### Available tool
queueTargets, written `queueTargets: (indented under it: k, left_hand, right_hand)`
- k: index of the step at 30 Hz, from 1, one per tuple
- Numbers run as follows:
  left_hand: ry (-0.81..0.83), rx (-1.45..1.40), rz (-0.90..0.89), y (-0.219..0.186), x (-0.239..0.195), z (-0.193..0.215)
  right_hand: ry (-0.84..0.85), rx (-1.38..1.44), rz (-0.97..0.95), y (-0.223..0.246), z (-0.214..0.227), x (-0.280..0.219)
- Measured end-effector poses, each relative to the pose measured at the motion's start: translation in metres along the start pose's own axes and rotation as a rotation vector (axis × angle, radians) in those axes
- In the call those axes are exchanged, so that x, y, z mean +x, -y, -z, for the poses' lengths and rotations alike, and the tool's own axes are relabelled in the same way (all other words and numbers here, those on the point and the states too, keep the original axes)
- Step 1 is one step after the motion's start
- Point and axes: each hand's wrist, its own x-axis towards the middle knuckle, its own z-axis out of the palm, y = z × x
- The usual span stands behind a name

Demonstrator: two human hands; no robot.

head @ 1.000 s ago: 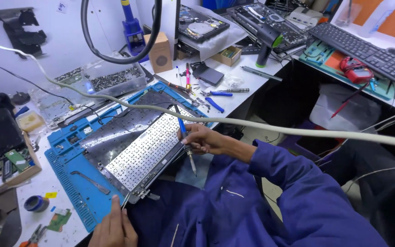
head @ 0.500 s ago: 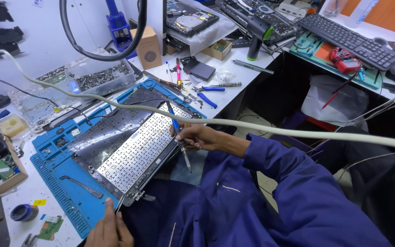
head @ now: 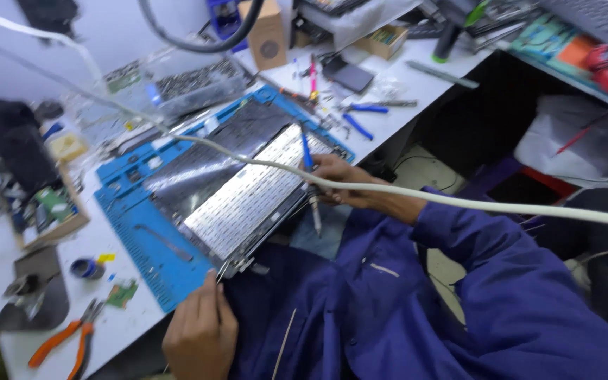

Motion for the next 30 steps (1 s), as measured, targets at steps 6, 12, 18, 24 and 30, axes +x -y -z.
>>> queueTargets:
  k: [6,12,18,24,30]
  left_hand:
    - [0.122,-0.084,-0.032,-0.003,0.014,0.017]
    - [0.11,-0.02,0.038,-0.006,0.018,0.012]
    - [0.074,-0.161,0.141,-0.005,0.015,0.005]
    - [-0.057,-0.568,0.275,-0.017,0.026,0.026]
    - [-0.188,-0.18,0.008,-0.036,0.067,0.05]
  right_hand:
    - [0.064,-0.033,0.09,0.014,-0.026,-0.018]
    - [-0.025,-0.268,0.172,0.015,-0.028,-0.026]
    - [0.019,-0.251,0.204,0.006,-0.026,-0.02]
    - [-0.008,-0.241,0.209,0.009,-0.067,-0.02]
    - [0.032,-0.305,0.284,-0.005,-0.077,-0.003]
